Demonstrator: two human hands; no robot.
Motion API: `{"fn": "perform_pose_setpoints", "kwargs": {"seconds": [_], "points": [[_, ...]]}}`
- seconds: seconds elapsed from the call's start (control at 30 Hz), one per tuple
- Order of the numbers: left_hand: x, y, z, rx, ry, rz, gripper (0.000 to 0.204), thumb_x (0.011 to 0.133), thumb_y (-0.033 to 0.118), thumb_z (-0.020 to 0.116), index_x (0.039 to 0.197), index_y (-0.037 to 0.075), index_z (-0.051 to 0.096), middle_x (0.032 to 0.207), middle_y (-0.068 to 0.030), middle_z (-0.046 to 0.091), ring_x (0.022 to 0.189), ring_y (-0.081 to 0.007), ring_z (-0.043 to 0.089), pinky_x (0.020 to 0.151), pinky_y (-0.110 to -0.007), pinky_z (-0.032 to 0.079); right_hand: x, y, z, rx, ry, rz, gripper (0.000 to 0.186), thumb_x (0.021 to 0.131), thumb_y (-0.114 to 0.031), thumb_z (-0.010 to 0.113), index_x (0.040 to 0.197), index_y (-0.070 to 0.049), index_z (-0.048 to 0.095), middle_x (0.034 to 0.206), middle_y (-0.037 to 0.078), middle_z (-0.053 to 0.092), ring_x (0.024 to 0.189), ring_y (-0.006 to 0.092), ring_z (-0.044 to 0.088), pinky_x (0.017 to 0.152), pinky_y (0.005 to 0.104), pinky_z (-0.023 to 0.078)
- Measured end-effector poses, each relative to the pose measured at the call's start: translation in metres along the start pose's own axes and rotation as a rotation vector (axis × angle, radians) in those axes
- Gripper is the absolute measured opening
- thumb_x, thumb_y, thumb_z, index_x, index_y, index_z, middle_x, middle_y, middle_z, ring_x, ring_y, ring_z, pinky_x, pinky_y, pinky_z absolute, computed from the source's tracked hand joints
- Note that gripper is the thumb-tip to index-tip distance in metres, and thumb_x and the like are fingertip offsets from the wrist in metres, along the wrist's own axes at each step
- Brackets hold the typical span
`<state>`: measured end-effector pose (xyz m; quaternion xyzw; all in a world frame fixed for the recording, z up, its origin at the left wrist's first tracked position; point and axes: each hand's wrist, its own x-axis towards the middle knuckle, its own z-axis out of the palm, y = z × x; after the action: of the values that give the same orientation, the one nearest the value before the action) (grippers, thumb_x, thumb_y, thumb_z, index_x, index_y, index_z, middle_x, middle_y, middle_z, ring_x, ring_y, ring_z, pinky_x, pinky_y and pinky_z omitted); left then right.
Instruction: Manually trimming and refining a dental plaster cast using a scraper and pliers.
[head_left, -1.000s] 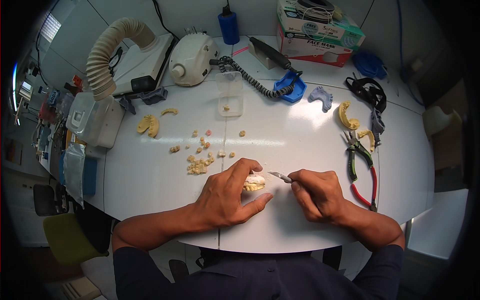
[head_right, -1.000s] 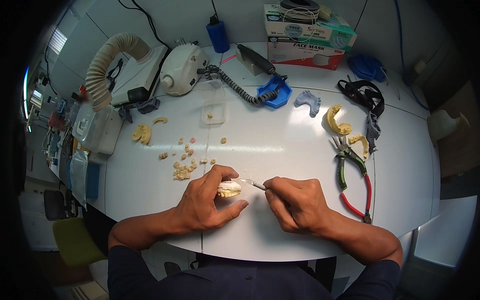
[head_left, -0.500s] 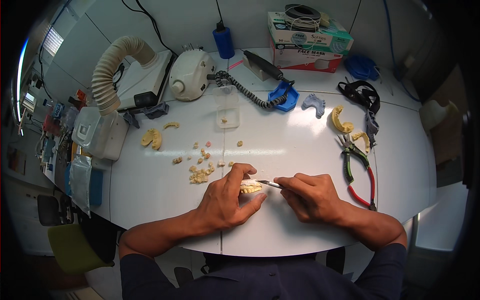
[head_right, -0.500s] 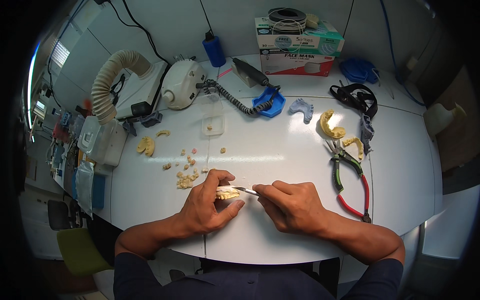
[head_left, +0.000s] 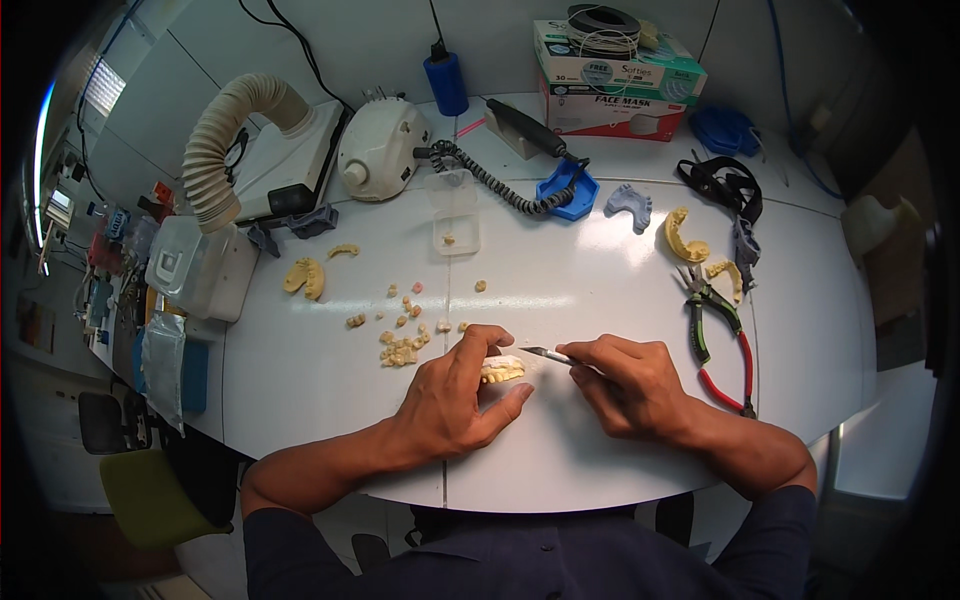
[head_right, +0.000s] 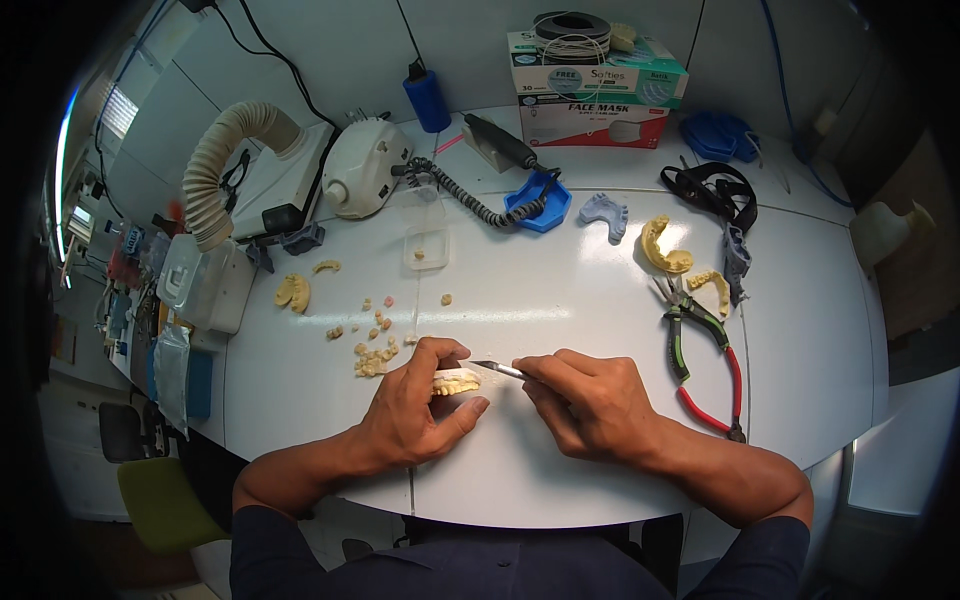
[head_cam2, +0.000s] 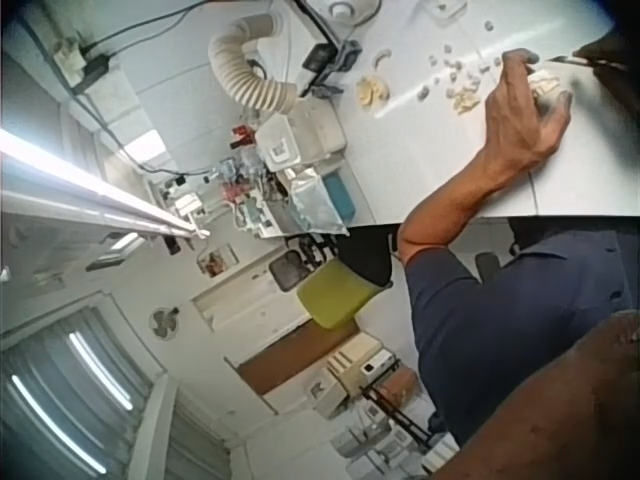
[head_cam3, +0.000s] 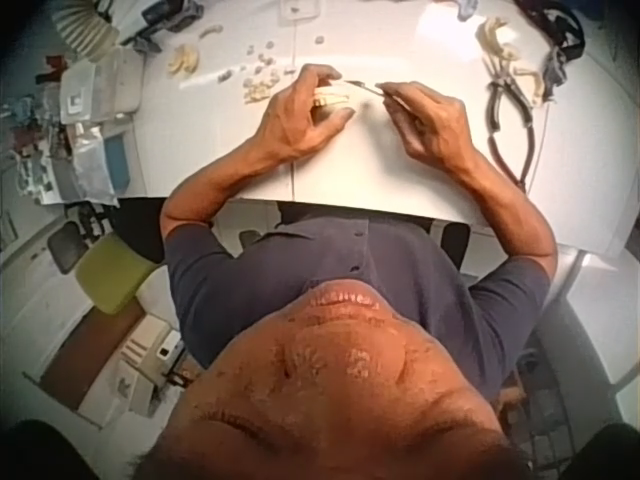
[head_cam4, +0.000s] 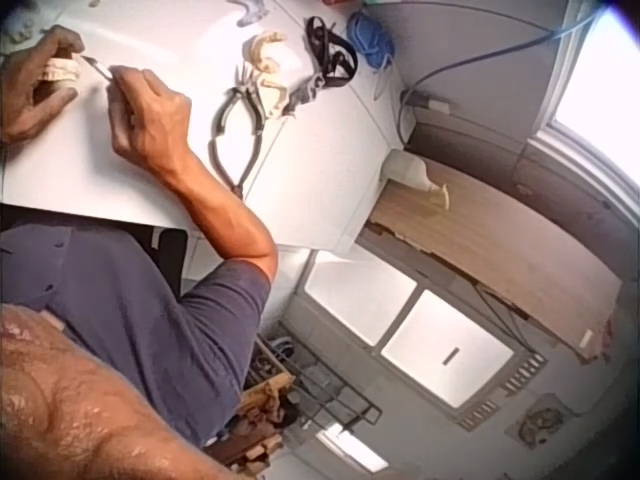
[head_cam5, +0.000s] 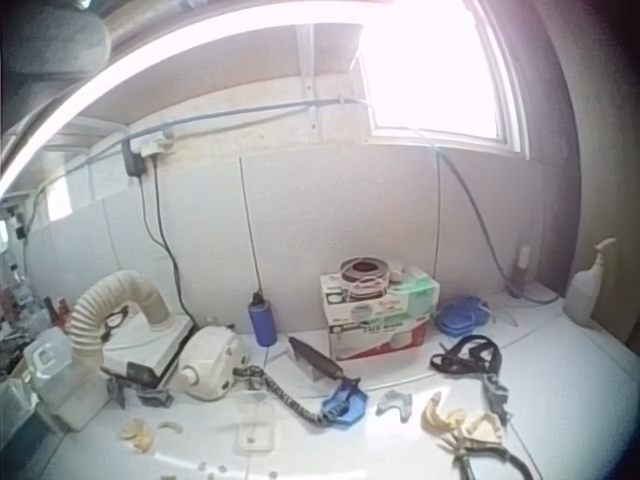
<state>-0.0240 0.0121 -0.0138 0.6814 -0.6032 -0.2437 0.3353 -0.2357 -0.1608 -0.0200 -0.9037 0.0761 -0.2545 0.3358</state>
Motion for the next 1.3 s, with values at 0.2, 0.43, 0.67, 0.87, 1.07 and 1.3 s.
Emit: {"fn": "perform_pose_setpoints", "kwargs": {"seconds": [0.2, 0.43, 0.67, 0.87, 1.07, 1.3], "points": [[0.0005, 0.0008, -0.001, 0.003, 0.0, 0.001, 0.056, 0.098, 0.022, 0.081, 0.135, -0.003, 0.048, 0.098, -0.0215, 0.073, 0.068, -0.0221, 0.072, 0.064, -0.035, 0.058, 0.0013, -0.0018, -0.0014, 0.008, -0.015, 0.012, 0.027, 0.092, -0.002, 0.078, 0.12, -0.004, 0.076, 0.086, 0.012, 0.076, 0.062, 0.0272, 0.073, 0.054, 0.0369, 0.057], [0.0004, -0.001, 0.0006, -0.002, 0.01, 0.008, 0.056, 0.098, 0.023, 0.081, 0.134, -0.003, 0.048, 0.099, -0.0216, 0.073, 0.067, -0.0223, 0.071, 0.063, -0.035, 0.057, 0.001, -0.0008, -0.0014, 0.004, -0.025, 0.018, 0.027, 0.093, -0.002, 0.078, 0.12, -0.003, 0.076, 0.086, 0.012, 0.075, 0.064, 0.0272, 0.073, 0.054, 0.0367, 0.057], [0.0013, 0.001, -0.0003, 0.018, 0.031, 0.094, 0.047, 0.098, 0.028, 0.08, 0.127, -0.003, 0.062, 0.099, -0.0166, 0.067, 0.07, -0.0229, 0.067, 0.063, -0.036, 0.054, 0.0009, -0.0041, -0.0035, 0.016, -0.039, 0.038, 0.025, 0.093, -0.004, 0.079, 0.118, -0.004, 0.077, 0.086, 0.011, 0.076, 0.061, 0.0245, 0.072, 0.054, 0.0356, 0.056], [0.0005, 0.0051, -0.0034, 0.049, 0.001, 0.148, 0.043, 0.099, 0.034, 0.076, 0.123, -0.001, 0.069, 0.098, -0.0144, 0.064, 0.067, -0.0254, 0.066, 0.061, -0.037, 0.054, 0.0003, -0.0047, -0.0013, 0.012, -0.06, -0.054, 0.021, 0.092, -0.007, 0.081, 0.112, -0.005, 0.077, 0.079, 0.008, 0.074, 0.057, 0.0238, 0.07, 0.051, 0.0354, 0.054], [-0.0005, 0.0069, -0.0035, 0.038, -0.012, 0.161, 0.035, 0.098, 0.023, 0.072, 0.124, -0.001, 0.07, 0.093, -0.0126, 0.061, 0.066, -0.0235, 0.062, 0.061, -0.037, 0.052, -0.0047, -0.0039, 0.0037, -0.028, -0.102, -0.098, 0.013, 0.089, -0.008, 0.081, 0.1, -0.007, 0.075, 0.067, 0.005, 0.068, 0.05, 0.0236, 0.065, 0.045, 0.0369, 0.048], [0.0004, 0.0066, -0.0025, 0.049, -0.001, 0.171, 0.032, 0.097, 0.02, 0.071, 0.121, -0.001, 0.071, 0.092, -0.012, 0.061, 0.064, -0.023, 0.061, 0.059, -0.036, 0.051, -0.005, -0.0033, 0.004, -0.045, -0.118, -0.091, 0.011, 0.088, -0.009, 0.081, 0.096, -0.008, 0.074, 0.066, 0.004, 0.067, 0.05, 0.0237, 0.064, 0.044, 0.0375, 0.047]]}}
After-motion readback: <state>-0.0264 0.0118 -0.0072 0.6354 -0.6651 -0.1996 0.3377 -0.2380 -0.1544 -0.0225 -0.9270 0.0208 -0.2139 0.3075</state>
